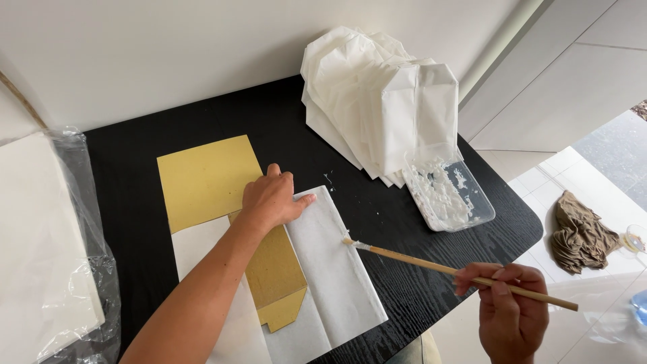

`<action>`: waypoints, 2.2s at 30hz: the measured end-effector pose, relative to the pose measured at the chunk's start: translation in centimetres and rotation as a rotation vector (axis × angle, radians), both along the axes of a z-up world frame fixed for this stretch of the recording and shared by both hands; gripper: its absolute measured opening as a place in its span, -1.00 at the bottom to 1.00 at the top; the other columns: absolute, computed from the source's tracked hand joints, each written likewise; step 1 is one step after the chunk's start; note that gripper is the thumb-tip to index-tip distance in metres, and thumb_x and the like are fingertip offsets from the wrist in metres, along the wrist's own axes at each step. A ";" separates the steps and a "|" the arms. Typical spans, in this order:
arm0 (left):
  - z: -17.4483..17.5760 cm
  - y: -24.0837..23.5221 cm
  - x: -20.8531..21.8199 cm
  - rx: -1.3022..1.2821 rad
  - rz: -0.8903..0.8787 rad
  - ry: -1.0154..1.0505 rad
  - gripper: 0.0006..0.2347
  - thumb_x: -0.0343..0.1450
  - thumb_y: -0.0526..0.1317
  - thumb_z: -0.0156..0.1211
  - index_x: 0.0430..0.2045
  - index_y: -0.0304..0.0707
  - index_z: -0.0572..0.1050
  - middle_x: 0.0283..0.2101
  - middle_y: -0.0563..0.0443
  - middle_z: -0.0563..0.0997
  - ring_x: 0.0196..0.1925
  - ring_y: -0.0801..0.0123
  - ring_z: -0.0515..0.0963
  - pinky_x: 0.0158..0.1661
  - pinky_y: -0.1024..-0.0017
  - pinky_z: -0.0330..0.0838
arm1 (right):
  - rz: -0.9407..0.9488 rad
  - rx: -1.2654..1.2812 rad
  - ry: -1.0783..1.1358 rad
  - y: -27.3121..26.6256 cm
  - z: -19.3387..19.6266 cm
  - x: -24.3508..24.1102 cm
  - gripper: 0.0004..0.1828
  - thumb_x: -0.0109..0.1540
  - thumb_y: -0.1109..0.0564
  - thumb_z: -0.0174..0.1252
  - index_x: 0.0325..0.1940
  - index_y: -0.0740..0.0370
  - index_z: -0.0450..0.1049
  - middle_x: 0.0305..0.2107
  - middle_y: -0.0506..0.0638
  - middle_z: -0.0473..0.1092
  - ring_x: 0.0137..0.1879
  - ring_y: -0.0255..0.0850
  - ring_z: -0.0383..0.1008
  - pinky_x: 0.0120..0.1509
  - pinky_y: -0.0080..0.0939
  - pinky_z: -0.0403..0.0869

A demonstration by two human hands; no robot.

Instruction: The person folds a white sheet of paper over a yellow cardboard template on a black table. They smooth the paper with their hands, then use a brush to apply a white substance along the folded edge. Finally, they fold the paper again to complete the shape.

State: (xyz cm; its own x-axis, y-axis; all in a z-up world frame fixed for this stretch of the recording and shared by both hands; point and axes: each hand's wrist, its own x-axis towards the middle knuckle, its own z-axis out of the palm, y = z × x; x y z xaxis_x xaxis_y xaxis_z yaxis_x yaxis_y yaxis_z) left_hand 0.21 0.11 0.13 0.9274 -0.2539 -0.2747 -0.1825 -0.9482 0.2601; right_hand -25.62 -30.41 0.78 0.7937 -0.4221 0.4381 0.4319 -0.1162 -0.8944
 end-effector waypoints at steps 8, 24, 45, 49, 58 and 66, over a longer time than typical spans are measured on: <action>-0.5 0.1 0.2 0.003 -0.011 -0.021 -0.51 0.45 0.34 0.04 -0.32 -0.15 0.46 0.00 0.01 0.38 -0.29 0.10 0.60 -0.29 0.14 0.45 | 0.008 0.071 -0.101 -0.7 0.2 0.1 -0.86 0.39 0.31 -0.19 -0.02 0.17 0.24 -0.29 0.48 0.45 -0.30 0.18 0.53 -0.20 -0.01 0.55; -0.4 0.0 0.0 0.008 -0.012 -0.027 -0.50 0.46 0.33 0.03 -0.30 -0.16 0.46 0.00 0.01 0.38 -0.28 0.10 0.60 -0.28 0.14 0.44 | 0.023 -0.055 -0.100 1.0 0.9 1.2 -0.85 0.45 0.33 -0.25 -0.04 0.15 0.20 -0.27 0.41 0.49 -0.28 0.08 0.55 -0.19 -0.10 0.59; 0.4 0.0 -0.3 0.015 -0.017 0.000 -0.50 0.47 0.33 0.00 -0.26 -0.16 0.46 0.04 -0.01 0.38 -0.20 0.08 0.61 -0.23 0.13 0.46 | 0.043 -0.162 -0.041 1.3 0.7 1.5 -0.89 0.46 0.29 -0.23 -0.08 0.15 0.21 -0.34 0.33 0.51 -0.28 -0.01 0.55 -0.24 -0.16 0.54; -0.1 0.0 -0.1 0.013 -0.017 -0.018 -0.50 0.46 0.34 0.01 -0.26 -0.15 0.47 0.04 -0.01 0.39 -0.21 0.08 0.62 -0.25 0.13 0.45 | 0.017 -0.039 -0.021 0.5 0.9 -0.4 -0.88 0.44 0.31 -0.22 -0.07 0.16 0.21 -0.39 0.36 0.50 -0.33 0.05 0.50 -0.21 -0.10 0.47; 0.1 -0.1 -0.1 0.016 -0.017 -0.022 -0.50 0.46 0.34 0.02 -0.26 -0.17 0.46 0.02 0.00 0.38 -0.22 0.07 0.62 -0.24 0.12 0.46 | 0.058 -0.170 -0.078 1.8 2.5 -0.3 -0.90 0.45 0.27 -0.21 -0.07 0.11 0.19 -0.35 0.32 0.52 -0.34 -0.01 0.53 -0.22 -0.14 0.53; 0.6 -0.2 -0.3 0.025 0.005 0.021 -0.50 0.46 0.33 0.00 -0.26 -0.16 0.46 0.05 0.01 0.35 -0.23 0.03 0.61 -0.22 0.08 0.45 | -0.304 -0.151 0.073 4.4 4.8 -4.9 -0.93 0.41 0.18 -0.12 -0.11 0.22 0.17 -0.55 0.34 0.33 -0.43 -0.02 0.45 -0.24 -0.21 0.34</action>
State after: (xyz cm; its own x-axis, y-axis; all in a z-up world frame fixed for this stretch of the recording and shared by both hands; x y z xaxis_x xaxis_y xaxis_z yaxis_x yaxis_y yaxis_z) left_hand -0.10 -0.05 0.74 0.9225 -0.2424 -0.3005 -0.1729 -0.9553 0.2399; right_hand -30.48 -26.01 5.53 0.6734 -0.5786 0.4602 0.2928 -0.3629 -0.8846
